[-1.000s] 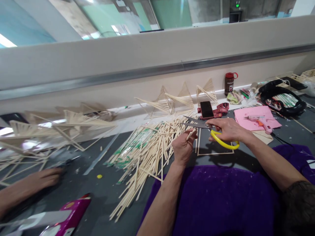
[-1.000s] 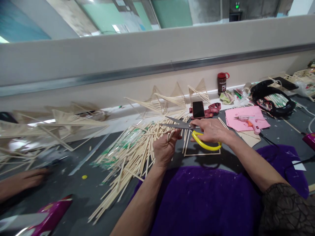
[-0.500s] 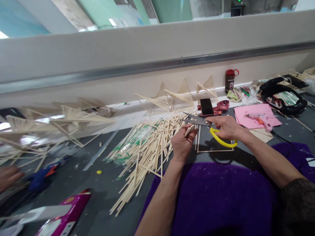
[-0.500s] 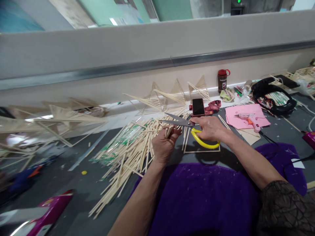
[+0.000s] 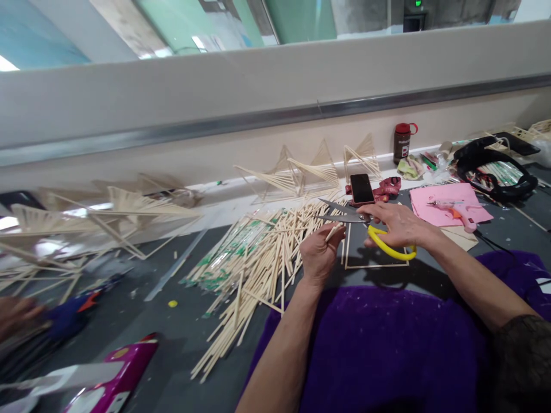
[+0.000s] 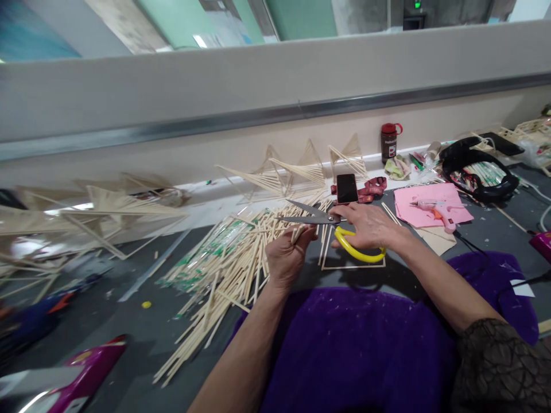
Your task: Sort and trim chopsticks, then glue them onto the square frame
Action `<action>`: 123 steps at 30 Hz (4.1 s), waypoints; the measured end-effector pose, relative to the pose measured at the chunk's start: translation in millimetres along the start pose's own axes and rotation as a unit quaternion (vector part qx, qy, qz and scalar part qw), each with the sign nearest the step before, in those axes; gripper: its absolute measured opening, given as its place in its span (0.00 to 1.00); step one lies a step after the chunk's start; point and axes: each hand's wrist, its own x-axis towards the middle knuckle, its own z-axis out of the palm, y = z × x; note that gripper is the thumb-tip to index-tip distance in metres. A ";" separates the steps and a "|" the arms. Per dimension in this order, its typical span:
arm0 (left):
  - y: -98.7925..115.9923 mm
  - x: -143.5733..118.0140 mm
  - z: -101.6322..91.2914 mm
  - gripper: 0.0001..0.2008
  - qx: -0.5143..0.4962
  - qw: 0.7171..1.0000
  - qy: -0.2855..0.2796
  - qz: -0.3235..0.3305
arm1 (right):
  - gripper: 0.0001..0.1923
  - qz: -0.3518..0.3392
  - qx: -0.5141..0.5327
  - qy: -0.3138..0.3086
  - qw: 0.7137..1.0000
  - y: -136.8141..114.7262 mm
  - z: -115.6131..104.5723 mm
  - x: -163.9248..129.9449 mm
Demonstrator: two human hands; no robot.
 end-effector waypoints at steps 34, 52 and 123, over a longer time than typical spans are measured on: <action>-5.1 0.9 5.5 0.12 0.022 1.000 0.000 0.002 | 0.22 0.000 0.036 0.032 0.999 3.7 16.4 5.8; -1.5 -0.7 2.5 0.15 0.034 0.999 0.001 0.024 | 0.29 0.029 0.041 -0.003 0.999 4.9 6.3 1.8; -10.3 -1.4 5.6 0.15 0.040 0.998 0.013 0.050 | 0.30 0.038 0.052 -0.016 0.998 1.7 5.2 2.3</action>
